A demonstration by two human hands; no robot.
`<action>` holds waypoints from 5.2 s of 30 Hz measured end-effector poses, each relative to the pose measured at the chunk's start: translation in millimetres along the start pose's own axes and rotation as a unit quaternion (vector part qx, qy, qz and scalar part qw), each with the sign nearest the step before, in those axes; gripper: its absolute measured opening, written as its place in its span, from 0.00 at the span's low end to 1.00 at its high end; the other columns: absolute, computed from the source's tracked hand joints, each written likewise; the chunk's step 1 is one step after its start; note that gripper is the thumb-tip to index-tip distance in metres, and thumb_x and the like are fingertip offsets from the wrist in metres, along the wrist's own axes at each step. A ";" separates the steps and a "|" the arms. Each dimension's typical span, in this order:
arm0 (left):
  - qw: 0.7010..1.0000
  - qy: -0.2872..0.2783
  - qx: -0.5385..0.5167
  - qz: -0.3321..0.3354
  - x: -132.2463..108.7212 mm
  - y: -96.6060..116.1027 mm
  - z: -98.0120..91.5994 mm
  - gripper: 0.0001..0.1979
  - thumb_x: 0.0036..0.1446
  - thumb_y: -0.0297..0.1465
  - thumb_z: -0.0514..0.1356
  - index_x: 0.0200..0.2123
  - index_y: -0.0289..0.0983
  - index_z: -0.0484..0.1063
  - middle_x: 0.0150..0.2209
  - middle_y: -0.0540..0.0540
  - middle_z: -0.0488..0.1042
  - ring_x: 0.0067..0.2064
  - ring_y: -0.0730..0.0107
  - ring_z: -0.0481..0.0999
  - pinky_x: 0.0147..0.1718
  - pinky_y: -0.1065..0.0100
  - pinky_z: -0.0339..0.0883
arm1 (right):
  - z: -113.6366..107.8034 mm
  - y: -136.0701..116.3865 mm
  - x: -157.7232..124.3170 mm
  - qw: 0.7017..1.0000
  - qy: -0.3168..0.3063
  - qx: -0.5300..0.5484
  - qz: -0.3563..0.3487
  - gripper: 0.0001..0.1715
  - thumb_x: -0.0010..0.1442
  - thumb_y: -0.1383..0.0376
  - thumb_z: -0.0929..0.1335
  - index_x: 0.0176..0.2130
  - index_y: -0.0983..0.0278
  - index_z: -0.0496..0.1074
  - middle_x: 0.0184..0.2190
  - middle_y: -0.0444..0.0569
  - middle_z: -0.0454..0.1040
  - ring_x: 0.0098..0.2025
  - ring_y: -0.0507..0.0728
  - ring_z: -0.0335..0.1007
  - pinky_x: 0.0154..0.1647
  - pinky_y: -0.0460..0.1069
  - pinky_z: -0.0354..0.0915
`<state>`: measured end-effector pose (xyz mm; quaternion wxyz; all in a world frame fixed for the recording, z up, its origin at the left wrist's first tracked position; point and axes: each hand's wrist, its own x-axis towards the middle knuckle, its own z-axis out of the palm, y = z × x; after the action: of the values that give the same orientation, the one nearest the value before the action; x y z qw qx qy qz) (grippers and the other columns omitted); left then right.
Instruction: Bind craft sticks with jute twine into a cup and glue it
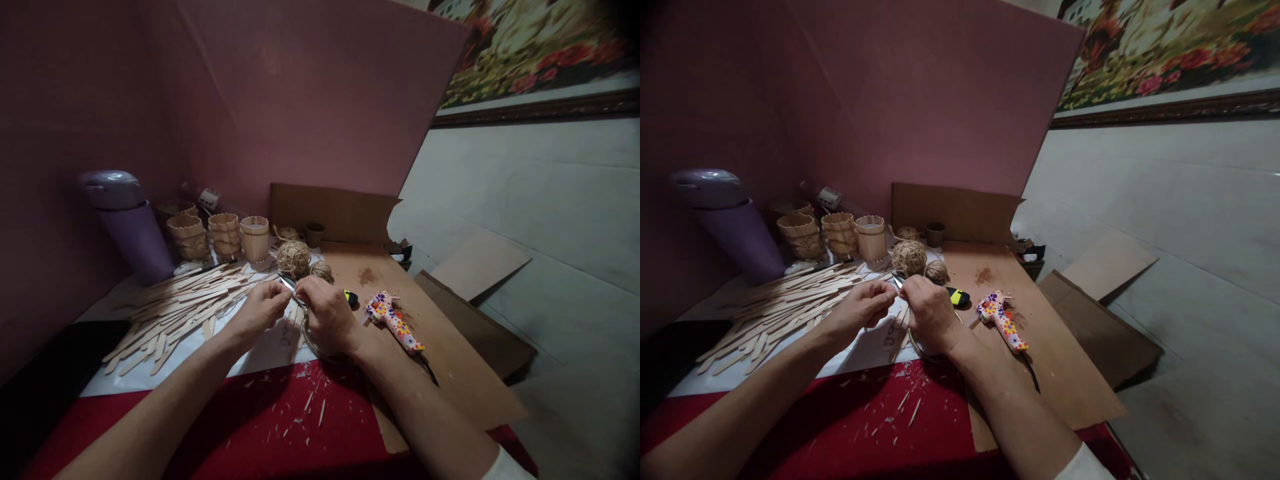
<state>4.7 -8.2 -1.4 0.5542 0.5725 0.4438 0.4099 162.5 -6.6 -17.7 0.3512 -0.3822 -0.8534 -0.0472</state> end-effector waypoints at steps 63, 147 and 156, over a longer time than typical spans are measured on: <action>0.978 0.010 -0.188 -0.090 3.2 -4.3 -5.1 0.13 0.41 0.32 0.65 0.22 0.36 0.61 0.15 0.61 0.47 0.16 0.85 0.42 0.15 0.75 0.32 | 5.0 0.1 8.4 0.847 -0.069 0.437 0.295 0.16 0.49 0.58 0.70 0.21 0.65 0.65 0.20 0.39 0.60 0.23 0.47 0.52 0.25 0.44 0.49; 0.984 -0.079 -0.162 0.007 -0.1 6.0 -12.4 0.11 0.47 0.32 0.64 0.23 0.35 0.65 0.18 0.55 0.61 0.17 0.83 0.55 0.15 0.76 0.42 | -1.4 35.0 5.4 0.929 0.222 0.071 0.287 0.18 0.66 0.59 0.57 0.35 0.64 0.69 0.35 0.53 0.71 0.38 0.58 0.67 0.41 0.52 0.61; 0.994 -0.095 -0.050 0.006 -2.2 2.9 -3.4 0.16 0.49 0.39 0.63 0.23 0.36 0.63 0.15 0.57 0.57 0.17 0.82 0.52 0.16 0.74 0.43 | -9.3 12.1 8.4 0.990 0.080 0.088 0.071 0.09 0.62 0.65 0.64 0.31 0.61 0.70 0.43 0.50 0.72 0.53 0.59 0.60 0.55 0.57 0.55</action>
<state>0.9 -9.4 1.7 0.6196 0.5830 0.3643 0.3788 172.2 3.9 -7.7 0.4527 -0.4048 -0.7941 0.0226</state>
